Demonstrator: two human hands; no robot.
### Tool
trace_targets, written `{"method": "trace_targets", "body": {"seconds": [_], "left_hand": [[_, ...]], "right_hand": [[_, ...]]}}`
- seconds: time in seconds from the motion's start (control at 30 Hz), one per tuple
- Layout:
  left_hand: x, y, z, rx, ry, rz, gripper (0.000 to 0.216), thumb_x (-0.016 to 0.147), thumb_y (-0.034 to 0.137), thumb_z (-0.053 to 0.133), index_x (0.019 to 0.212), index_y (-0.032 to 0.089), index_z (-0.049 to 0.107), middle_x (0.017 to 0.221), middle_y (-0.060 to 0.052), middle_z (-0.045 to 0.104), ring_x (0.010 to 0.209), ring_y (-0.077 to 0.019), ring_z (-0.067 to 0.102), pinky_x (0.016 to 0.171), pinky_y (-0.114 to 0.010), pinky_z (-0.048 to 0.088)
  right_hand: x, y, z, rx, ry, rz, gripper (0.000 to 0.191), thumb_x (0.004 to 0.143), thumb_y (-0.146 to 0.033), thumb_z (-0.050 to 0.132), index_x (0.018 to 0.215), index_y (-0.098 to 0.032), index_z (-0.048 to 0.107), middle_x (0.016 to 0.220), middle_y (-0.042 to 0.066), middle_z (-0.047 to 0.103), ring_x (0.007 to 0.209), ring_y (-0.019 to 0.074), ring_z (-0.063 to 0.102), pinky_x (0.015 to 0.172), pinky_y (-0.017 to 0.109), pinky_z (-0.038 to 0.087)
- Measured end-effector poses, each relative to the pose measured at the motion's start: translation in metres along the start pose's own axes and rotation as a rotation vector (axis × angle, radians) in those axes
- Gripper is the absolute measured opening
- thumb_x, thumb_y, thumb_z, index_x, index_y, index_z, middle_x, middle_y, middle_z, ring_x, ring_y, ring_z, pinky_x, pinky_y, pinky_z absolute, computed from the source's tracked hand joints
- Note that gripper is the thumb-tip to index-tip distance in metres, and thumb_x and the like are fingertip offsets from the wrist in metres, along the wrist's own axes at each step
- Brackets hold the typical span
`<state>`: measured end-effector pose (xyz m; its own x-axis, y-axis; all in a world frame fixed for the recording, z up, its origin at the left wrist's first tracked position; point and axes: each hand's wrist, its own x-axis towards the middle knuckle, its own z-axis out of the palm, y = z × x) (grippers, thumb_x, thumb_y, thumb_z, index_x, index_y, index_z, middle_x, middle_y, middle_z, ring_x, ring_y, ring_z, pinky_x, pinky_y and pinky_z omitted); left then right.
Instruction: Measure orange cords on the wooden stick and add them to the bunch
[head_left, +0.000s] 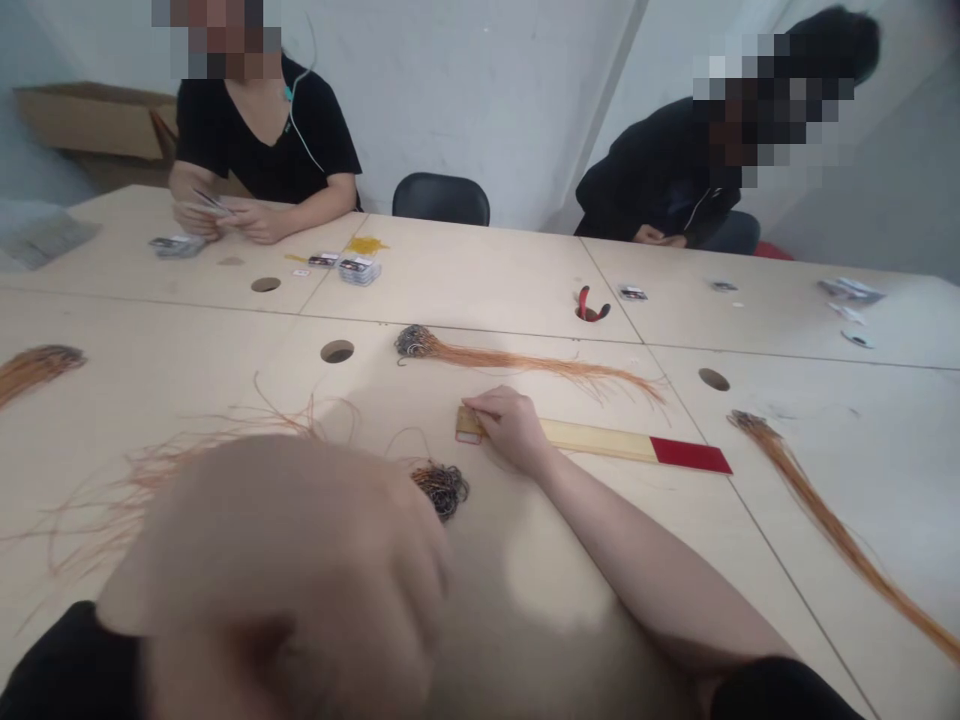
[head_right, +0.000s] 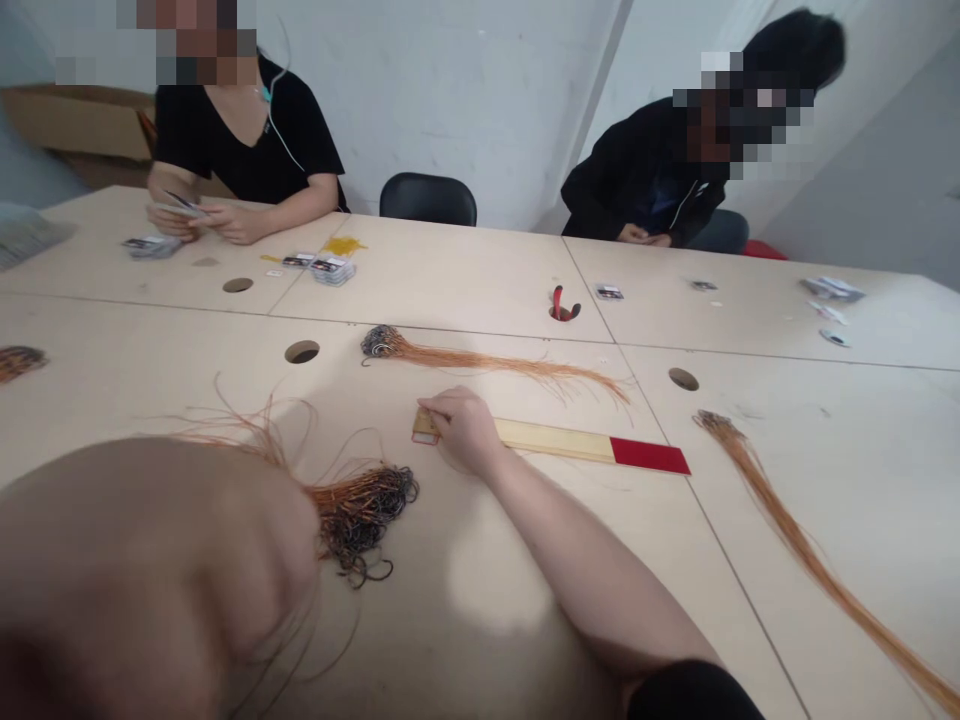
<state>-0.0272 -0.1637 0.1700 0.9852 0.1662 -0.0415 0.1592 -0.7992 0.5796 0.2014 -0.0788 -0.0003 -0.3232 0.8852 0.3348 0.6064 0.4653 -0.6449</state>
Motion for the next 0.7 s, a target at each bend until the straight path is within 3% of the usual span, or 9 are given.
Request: {"method": "trace_targets", "body": {"seconds": [0.1,0.17,0.2,0.27,0.33,0.4,0.5,0.7], "left_hand": [[0.039,-0.046,-0.022,-0.066,-0.108,-0.307,0.022,0.079,0.037,0.051,0.072,0.023,0.067,0.06,0.002,0.061,0.052,-0.01,0.049,0.054,-0.023,0.038],[0.059,-0.087,-0.02,0.03,-0.069,-0.472,0.019,0.079,0.03,0.05,0.073,0.017,0.065,0.061,0.002,0.058,0.053,-0.0094,0.045,0.056,-0.023,0.036],[0.065,-0.109,-0.016,0.053,-0.031,-0.508,0.018,0.079,0.026,0.049,0.075,0.016,0.063,0.063,0.002,0.057,0.055,-0.0094,0.045,0.057,-0.023,0.035],[0.073,-0.148,-0.003,-0.058,-0.15,-0.492,0.016,0.077,0.023,0.049,0.073,0.014,0.061,0.065,0.002,0.056,0.056,-0.0091,0.045,0.056,-0.021,0.034],[0.076,-0.176,0.01,-0.183,-0.069,-0.44,0.016,0.077,0.024,0.049,0.076,0.014,0.061,0.066,0.002,0.056,0.059,-0.0092,0.046,0.056,-0.021,0.034],[0.077,-0.192,0.021,-0.357,0.046,-0.369,0.021,0.078,0.03,0.053,0.087,0.013,0.061,0.072,0.0,0.059,0.065,-0.0102,0.05,0.06,-0.02,0.036],[0.078,-0.201,0.028,-0.59,0.082,-0.281,0.03,0.075,0.032,0.061,0.097,0.013,0.061,0.082,-0.001,0.062,0.072,-0.0106,0.054,0.067,-0.021,0.04],[0.071,-0.208,0.024,-0.772,0.123,-0.311,0.028,0.076,0.03,0.061,0.097,0.012,0.064,0.092,-0.006,0.067,0.087,-0.0124,0.058,0.083,-0.024,0.041]], "right_hand": [[0.0,0.0,0.002,-0.028,-0.009,-0.034,0.027,0.087,-0.02,0.046,0.1,-0.019,0.069,0.095,0.005,0.068,0.09,0.0154,0.057,0.085,0.028,0.043],[-0.001,0.0,0.002,-0.034,-0.008,-0.049,0.028,0.088,-0.023,0.045,0.104,-0.02,0.067,0.098,0.006,0.067,0.091,0.0159,0.057,0.086,0.028,0.042],[-0.001,0.0,0.002,-0.036,-0.005,-0.05,0.028,0.088,-0.024,0.045,0.106,-0.021,0.066,0.1,0.006,0.066,0.093,0.0164,0.056,0.086,0.029,0.042],[-0.003,0.001,0.001,-0.034,0.016,-0.047,0.029,0.089,-0.026,0.044,0.109,-0.023,0.065,0.106,0.006,0.065,0.097,0.017,0.056,0.087,0.03,0.042],[-0.004,0.001,0.001,-0.019,0.038,-0.057,0.029,0.09,-0.027,0.043,0.109,-0.024,0.065,0.107,0.005,0.064,0.1,0.0169,0.055,0.089,0.03,0.042],[-0.005,0.002,0.001,0.002,0.049,-0.08,0.029,0.09,-0.028,0.043,0.107,-0.024,0.066,0.107,0.005,0.064,0.1,0.0166,0.055,0.09,0.03,0.042],[-0.005,0.003,0.002,0.011,0.035,-0.084,0.029,0.09,-0.028,0.043,0.109,-0.025,0.065,0.11,0.006,0.063,0.102,0.0172,0.054,0.091,0.032,0.042],[-0.005,0.006,0.006,-0.007,0.083,-0.104,0.028,0.088,-0.024,0.046,0.108,-0.024,0.066,0.109,0.007,0.061,0.099,0.0166,0.053,0.09,0.031,0.043]]}}
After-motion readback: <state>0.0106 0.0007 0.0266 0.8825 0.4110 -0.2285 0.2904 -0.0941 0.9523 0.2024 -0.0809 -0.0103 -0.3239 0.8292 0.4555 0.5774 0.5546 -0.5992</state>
